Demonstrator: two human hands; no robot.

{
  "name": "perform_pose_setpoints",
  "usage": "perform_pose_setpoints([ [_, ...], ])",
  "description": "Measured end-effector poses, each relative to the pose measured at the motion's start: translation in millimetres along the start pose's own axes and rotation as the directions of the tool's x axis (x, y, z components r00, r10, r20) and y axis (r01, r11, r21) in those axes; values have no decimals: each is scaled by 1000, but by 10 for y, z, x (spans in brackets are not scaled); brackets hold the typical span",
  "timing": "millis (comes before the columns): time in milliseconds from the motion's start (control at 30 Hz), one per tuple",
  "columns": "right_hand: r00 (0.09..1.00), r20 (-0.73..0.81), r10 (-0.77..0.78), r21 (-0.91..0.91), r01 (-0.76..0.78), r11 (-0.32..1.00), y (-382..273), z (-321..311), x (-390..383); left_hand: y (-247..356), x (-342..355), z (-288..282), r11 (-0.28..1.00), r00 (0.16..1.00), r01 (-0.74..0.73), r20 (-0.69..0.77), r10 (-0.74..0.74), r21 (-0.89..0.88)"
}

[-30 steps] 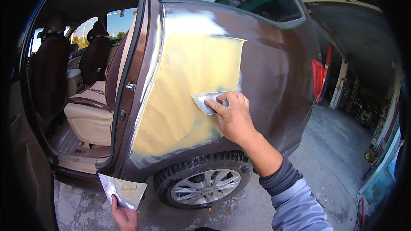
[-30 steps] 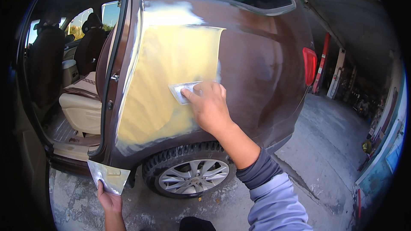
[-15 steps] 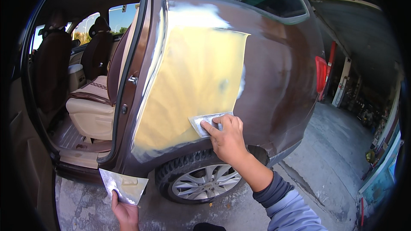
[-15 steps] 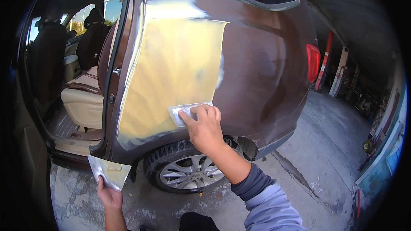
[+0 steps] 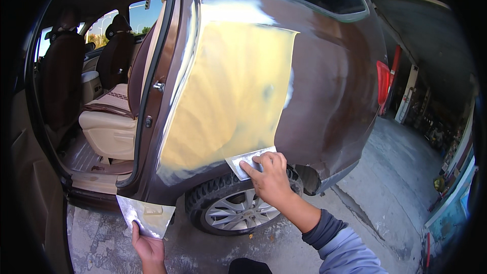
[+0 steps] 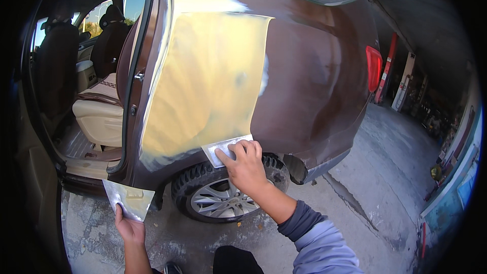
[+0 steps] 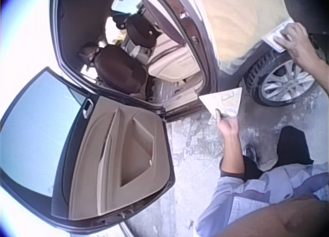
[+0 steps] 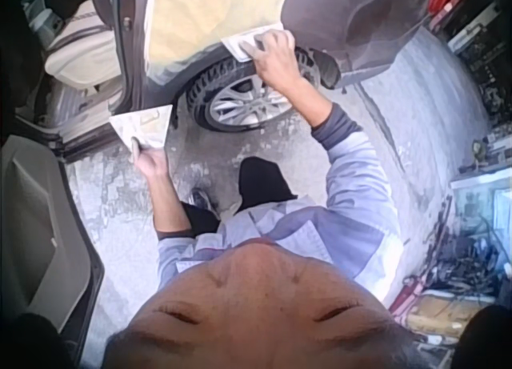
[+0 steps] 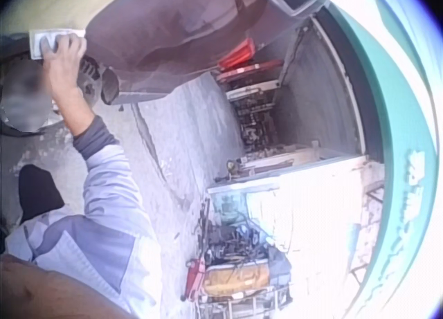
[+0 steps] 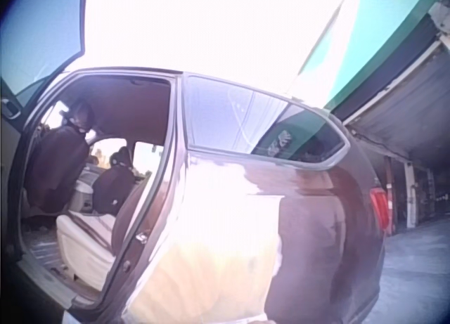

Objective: The person scoops body filler from a container onto a spreader, then applies and smooths the filler onto a damaged area of a car door using a smaller spreader. The person repeatedly adds filler and smooths the surface to level it.

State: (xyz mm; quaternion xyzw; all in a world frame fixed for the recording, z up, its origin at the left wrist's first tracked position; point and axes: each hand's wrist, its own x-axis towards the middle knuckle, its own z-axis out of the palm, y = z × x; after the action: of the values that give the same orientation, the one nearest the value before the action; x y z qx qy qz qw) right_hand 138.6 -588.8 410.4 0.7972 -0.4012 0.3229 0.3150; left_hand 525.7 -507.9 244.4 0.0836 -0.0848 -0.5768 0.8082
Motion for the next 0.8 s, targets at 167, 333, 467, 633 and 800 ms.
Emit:
perform_pose_setpoints([
  [167, 999, 35, -33, -25, 34, 999, 105, -149, -61, 65, -30, -26, 1000, 1000, -6, -24, 6, -4],
  [333, 955, -277, 110, -28, -122, 992, 601, -641, 330, 111, -61, -89, 1000, 1000, -14, 1, 14, -4],
  [467, 905, -409, 119, -15, -137, 991, 1178, -987, 965, 146, -4, -122, 1000, 1000, -14, -4, 14, 10],
  [633, 885, -465, -13, -166, -72, 983, 1607, -1272, 1578, 133, 7, -141, 999, 1000, -21, 12, 21, 25],
  [800, 897, -435, -80, -209, -14, 978, 1775, -1386, 1903, 128, -8, -113, 999, 999, -29, 24, 28, 37],
])
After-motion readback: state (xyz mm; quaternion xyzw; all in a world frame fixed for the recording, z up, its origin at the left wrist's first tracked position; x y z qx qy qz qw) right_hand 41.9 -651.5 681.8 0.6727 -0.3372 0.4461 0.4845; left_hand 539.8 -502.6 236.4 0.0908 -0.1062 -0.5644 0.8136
